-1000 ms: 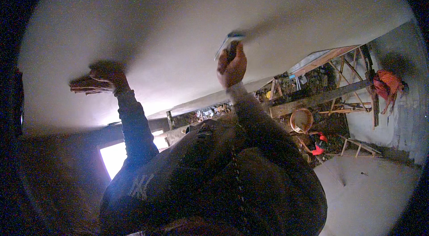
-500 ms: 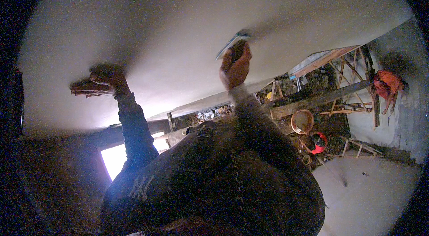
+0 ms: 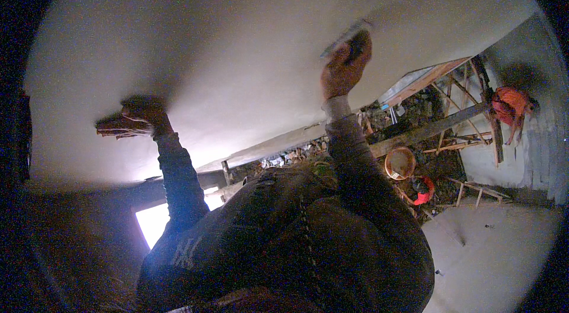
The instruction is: The person uses a trowel to apply and smooth plaster on a ceiling surface. They repeatedly scoop material from a bucket and spread it across the ceiling, working in sections to create a flat finish.
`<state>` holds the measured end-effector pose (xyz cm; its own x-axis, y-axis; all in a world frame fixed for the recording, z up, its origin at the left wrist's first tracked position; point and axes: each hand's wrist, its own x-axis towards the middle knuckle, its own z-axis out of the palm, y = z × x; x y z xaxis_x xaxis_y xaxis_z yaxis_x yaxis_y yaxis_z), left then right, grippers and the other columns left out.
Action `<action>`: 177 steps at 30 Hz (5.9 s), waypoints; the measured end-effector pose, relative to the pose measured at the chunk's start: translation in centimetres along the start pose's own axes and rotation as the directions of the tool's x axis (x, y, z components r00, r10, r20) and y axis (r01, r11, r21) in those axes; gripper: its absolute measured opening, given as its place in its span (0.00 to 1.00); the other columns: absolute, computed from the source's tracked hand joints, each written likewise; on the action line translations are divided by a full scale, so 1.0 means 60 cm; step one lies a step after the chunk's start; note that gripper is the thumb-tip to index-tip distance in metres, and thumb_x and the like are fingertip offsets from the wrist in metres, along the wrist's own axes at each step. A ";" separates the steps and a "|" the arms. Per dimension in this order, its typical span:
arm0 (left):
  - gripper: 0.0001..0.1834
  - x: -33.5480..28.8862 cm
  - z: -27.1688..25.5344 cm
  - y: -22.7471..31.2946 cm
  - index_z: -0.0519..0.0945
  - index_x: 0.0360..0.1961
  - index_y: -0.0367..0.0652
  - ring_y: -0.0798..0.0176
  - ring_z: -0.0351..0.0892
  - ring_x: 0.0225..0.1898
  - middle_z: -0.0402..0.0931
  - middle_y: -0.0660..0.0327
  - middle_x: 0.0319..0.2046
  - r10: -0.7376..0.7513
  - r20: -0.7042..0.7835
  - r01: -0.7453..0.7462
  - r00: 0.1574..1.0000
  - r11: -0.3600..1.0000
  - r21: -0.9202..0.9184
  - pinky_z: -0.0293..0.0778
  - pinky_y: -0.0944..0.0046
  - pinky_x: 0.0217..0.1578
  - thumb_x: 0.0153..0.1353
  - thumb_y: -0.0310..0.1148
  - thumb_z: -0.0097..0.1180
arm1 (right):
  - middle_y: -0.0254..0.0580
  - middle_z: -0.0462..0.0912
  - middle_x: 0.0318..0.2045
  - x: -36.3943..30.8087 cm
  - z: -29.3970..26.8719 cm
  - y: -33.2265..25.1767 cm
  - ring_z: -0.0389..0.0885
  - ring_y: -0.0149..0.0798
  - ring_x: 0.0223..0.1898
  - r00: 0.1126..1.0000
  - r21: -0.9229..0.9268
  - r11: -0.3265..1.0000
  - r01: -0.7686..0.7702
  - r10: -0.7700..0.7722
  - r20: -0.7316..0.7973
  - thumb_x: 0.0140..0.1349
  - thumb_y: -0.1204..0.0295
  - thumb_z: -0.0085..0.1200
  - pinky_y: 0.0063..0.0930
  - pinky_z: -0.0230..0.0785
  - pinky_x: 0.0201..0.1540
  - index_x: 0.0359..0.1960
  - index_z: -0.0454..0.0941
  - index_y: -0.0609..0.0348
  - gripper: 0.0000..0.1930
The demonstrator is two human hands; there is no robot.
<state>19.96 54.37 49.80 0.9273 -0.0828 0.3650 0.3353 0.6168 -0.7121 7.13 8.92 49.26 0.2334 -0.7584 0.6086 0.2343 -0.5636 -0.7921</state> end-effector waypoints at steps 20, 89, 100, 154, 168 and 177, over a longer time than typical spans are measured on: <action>0.16 -0.002 -0.002 -0.015 0.88 0.52 0.43 0.53 0.87 0.50 0.88 0.53 0.49 -0.101 0.010 0.101 0.995 0.993 -0.066 0.81 0.49 0.53 0.65 0.34 0.67 | 0.60 0.73 0.56 -0.202 0.033 0.092 0.81 0.44 0.47 0.988 -0.010 0.993 -0.118 0.119 0.099 0.79 0.57 0.45 0.36 0.78 0.48 0.73 0.47 0.67 0.34; 0.45 0.051 -0.029 0.235 0.75 0.64 0.63 0.60 0.70 0.56 0.74 0.68 0.57 0.336 0.294 -0.210 0.895 -0.263 0.942 0.67 0.48 0.62 0.58 0.83 0.47 | 0.65 0.71 0.61 0.039 0.025 -0.101 0.73 0.59 0.59 0.937 -0.122 0.931 0.343 -0.330 0.116 0.76 0.55 0.51 0.47 0.66 0.63 0.72 0.60 0.69 0.34; 0.46 0.053 -0.027 0.306 0.75 0.66 0.60 0.63 0.69 0.57 0.75 0.69 0.59 0.355 0.358 -0.194 0.863 -0.422 0.886 0.65 0.56 0.64 0.60 0.81 0.47 | 0.60 0.79 0.56 0.067 0.046 -0.135 0.74 0.58 0.47 0.858 -0.029 0.860 0.509 -0.504 0.101 0.73 0.61 0.53 0.51 0.66 0.53 0.72 0.64 0.65 0.31; 0.32 0.060 0.009 0.228 0.76 0.67 0.52 0.60 0.73 0.61 0.75 0.62 0.64 0.124 0.203 -0.237 0.971 0.567 0.789 0.66 0.53 0.66 0.69 0.59 0.54 | 0.38 0.76 0.30 0.303 -0.015 -0.197 0.68 0.39 0.32 0.342 -0.023 0.358 0.934 -0.870 0.354 0.69 0.62 0.62 0.39 0.66 0.42 0.68 0.76 0.54 0.27; 0.30 0.059 0.015 0.226 0.77 0.66 0.48 0.57 0.74 0.62 0.75 0.59 0.64 0.053 0.183 -0.164 0.982 0.720 0.674 0.67 0.50 0.66 0.70 0.55 0.55 | 0.43 0.83 0.42 0.086 -0.055 0.096 0.80 0.46 0.48 0.861 0.042 0.894 0.445 -0.441 0.255 0.69 0.63 0.59 0.33 0.74 0.44 0.63 0.75 0.53 0.22; 0.29 0.059 0.021 0.226 0.78 0.65 0.46 0.55 0.75 0.63 0.76 0.57 0.64 -0.021 0.215 -0.092 0.976 0.860 0.502 0.67 0.48 0.67 0.70 0.52 0.55 | 0.55 0.75 0.49 -0.052 -0.045 0.140 0.78 0.50 0.49 0.779 -0.085 0.876 0.474 -0.372 0.505 0.69 0.56 0.61 0.46 0.72 0.53 0.65 0.62 0.67 0.33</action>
<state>27.57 63.43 42.19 0.8625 0.0744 0.5006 0.1199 0.9310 -0.3449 5.80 5.65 40.56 0.5709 -0.2155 0.7922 0.2358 -0.8812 -0.4097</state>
